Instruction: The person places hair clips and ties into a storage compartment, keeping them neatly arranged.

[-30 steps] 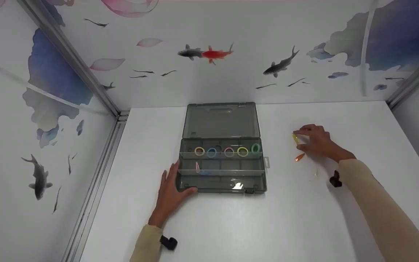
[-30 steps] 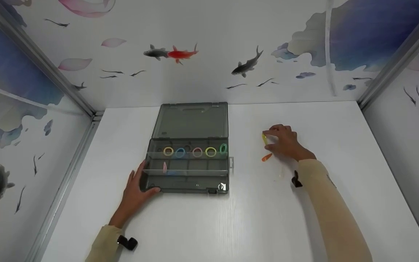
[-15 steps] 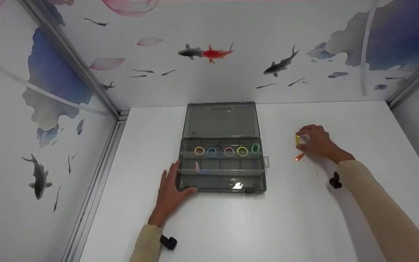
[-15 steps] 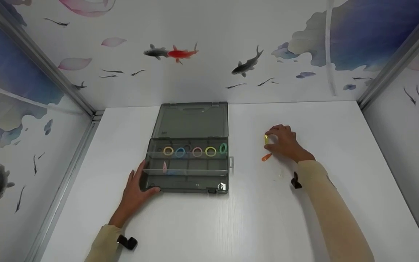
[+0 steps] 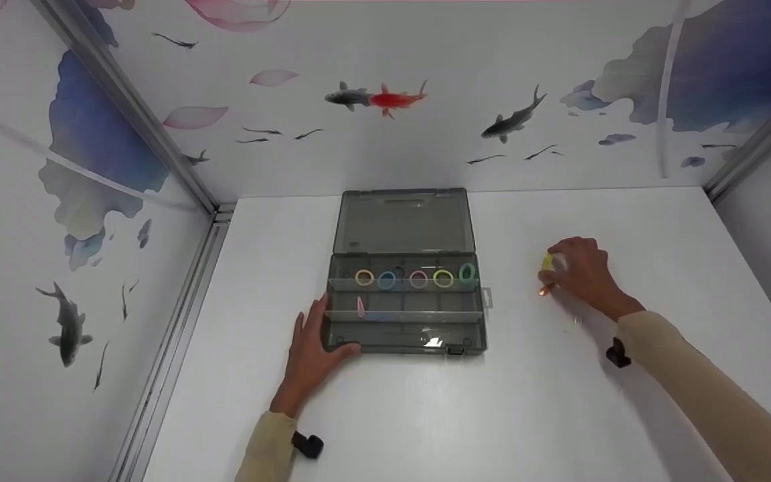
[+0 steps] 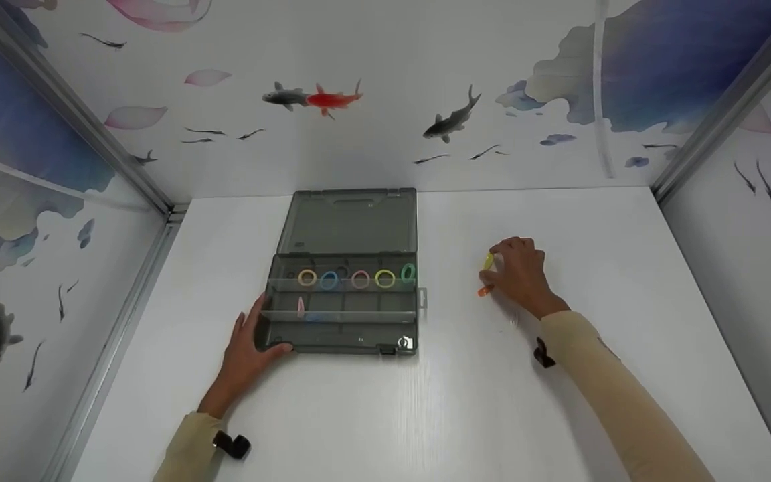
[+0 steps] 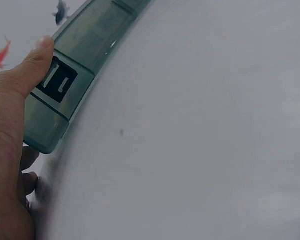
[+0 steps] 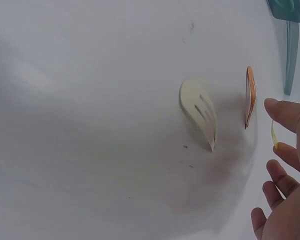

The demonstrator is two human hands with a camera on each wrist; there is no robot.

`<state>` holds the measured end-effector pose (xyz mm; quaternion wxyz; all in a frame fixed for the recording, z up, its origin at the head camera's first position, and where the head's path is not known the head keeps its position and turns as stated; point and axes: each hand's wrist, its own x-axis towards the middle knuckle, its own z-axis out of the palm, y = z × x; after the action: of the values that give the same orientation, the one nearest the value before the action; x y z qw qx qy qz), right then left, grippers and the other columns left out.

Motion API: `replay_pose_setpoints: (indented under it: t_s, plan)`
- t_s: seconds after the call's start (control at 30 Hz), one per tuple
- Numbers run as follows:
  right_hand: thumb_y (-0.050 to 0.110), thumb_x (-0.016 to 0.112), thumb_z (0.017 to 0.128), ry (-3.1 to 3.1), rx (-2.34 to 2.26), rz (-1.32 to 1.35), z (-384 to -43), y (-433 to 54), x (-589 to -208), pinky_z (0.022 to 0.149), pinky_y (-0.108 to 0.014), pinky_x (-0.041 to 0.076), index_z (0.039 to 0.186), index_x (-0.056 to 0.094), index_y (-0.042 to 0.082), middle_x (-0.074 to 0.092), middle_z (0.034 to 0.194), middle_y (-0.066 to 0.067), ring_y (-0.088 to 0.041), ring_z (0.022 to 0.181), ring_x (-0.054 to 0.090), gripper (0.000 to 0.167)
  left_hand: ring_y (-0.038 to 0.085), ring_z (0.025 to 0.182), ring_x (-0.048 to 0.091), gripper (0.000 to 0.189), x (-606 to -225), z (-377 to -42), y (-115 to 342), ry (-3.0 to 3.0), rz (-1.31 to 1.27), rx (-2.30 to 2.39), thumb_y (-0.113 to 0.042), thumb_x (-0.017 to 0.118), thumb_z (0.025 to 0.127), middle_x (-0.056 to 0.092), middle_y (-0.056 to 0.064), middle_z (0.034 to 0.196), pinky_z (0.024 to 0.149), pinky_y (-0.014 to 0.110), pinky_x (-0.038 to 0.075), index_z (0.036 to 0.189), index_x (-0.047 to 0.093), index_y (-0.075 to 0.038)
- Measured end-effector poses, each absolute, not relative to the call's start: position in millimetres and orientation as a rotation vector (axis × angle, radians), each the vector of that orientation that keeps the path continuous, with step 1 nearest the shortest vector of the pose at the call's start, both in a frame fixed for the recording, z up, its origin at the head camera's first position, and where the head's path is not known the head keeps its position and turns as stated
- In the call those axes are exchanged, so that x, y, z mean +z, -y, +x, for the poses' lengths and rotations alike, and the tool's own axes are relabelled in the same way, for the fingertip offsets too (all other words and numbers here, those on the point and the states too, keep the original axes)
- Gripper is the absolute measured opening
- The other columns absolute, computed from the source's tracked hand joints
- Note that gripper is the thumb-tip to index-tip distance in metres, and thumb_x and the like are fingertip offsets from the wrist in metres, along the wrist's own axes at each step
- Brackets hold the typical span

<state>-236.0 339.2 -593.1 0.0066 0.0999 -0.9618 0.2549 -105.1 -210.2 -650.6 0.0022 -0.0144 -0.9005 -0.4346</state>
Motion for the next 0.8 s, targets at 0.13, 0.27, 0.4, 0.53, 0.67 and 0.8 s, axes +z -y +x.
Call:
replay_pose_setpoints:
  t_s: [0.13,0.27,0.4,0.53,0.67,0.8]
  plan:
    - [0.016,0.087,0.095,2.976,0.844,0.293,-229,-335,-593,0.107,-0.082,0.032,0.13,0.068,-0.011,0.06,0.136,-0.036,-0.058,0.135,0.044,0.048,0.048,0.169,0.004,0.122,-650,-104,210,2.826,-0.048,-1.365,-0.067,0.089,0.085,0.02,0.01,0.184,0.13,0.075,0.016,0.178,0.02,-0.031]
    - [0.016,0.086,0.096,2.945,0.891,0.272,-222,-327,-590,0.109,-0.082,0.03,0.13,0.069,-0.01,0.061,0.137,-0.035,-0.057,0.136,0.044,0.046,0.049,0.168,0.005,0.121,-649,-104,210,2.813,-0.064,-1.36,-0.065,0.09,0.085,0.022,0.01,0.183,0.13,0.075,0.017,0.178,0.02,-0.03]
    - [0.016,0.087,0.096,2.896,0.931,0.29,-216,-318,-587,0.109,-0.081,0.029,0.13,0.069,-0.008,0.062,0.137,-0.034,-0.055,0.136,0.044,0.045,0.051,0.168,0.007,0.121,-648,-104,209,2.805,-0.078,-1.342,-0.062,0.091,0.086,0.024,0.013,0.182,0.129,0.075,0.017,0.178,0.021,-0.027]
    - [0.013,0.088,0.095,2.857,0.991,0.307,-209,-308,-586,0.11,-0.08,0.029,0.129,0.07,-0.007,0.063,0.135,-0.031,-0.052,0.136,0.045,0.044,0.053,0.167,0.008,0.121,-647,-104,209,2.81,-0.092,-1.326,-0.06,0.091,0.086,0.024,0.017,0.182,0.13,0.074,0.017,0.178,0.023,-0.022]
    - [0.009,0.089,0.093,2.823,1.028,0.329,-205,-299,-585,0.109,-0.078,0.03,0.128,0.071,-0.006,0.066,0.133,-0.028,-0.049,0.134,0.047,0.042,0.051,0.167,0.01,0.122,-647,-105,210,2.801,-0.127,-1.313,-0.061,0.091,0.086,0.025,0.019,0.181,0.133,0.068,0.014,0.177,0.023,-0.018]
    - [0.008,0.091,0.091,2.782,1.052,0.362,-201,-291,-585,0.108,-0.075,0.032,0.126,0.072,-0.006,0.068,0.131,-0.028,-0.049,0.132,0.049,0.042,0.049,0.167,0.016,0.122,-649,-106,211,2.78,-0.177,-1.289,-0.065,0.088,0.086,0.028,0.02,0.18,0.135,0.063,0.011,0.177,0.025,-0.014]
